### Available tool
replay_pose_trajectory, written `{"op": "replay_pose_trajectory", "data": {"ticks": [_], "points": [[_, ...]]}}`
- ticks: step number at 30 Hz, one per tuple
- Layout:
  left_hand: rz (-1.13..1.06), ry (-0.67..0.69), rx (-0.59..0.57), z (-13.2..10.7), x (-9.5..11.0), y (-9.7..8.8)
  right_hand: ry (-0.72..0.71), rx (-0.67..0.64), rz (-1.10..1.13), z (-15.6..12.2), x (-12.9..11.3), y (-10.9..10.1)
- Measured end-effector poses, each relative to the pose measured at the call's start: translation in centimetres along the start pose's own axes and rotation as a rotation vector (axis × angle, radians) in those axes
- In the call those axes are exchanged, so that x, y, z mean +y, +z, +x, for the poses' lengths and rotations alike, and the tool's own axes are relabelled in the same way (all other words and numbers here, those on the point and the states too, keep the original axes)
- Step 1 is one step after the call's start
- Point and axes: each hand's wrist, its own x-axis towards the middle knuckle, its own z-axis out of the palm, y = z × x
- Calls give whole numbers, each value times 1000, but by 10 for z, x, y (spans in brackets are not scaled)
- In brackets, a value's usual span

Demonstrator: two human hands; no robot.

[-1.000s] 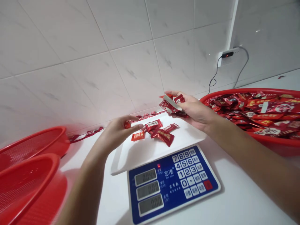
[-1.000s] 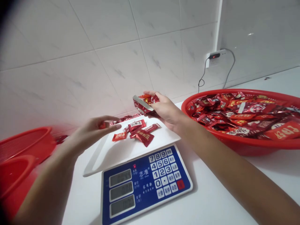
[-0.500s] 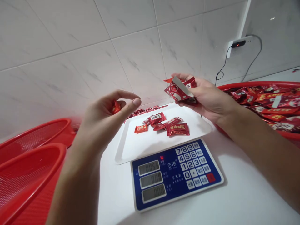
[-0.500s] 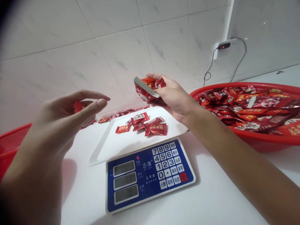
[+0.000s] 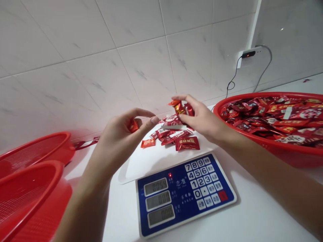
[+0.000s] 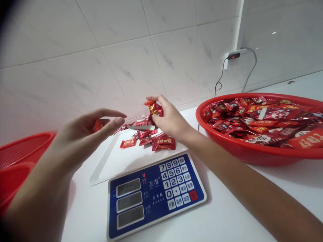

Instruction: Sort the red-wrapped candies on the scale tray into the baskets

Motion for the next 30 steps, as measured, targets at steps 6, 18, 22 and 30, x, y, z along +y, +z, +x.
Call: {"op": "replay_pose_trajectory", "data": {"ticks": [6,18,22,30], "points": [[141,-28,-151,6,-6,6,-74,-60,-172,-5,8,9],[248,-66,-225,16,-28,9,6,-108,-302,5,2,-12],[345,-78,-122,18,-32,8,34,-51,-492,6,-10,-28],[300,-67,1,14,-24,-5,-54,-89,-714,1,-19,-36]]}}
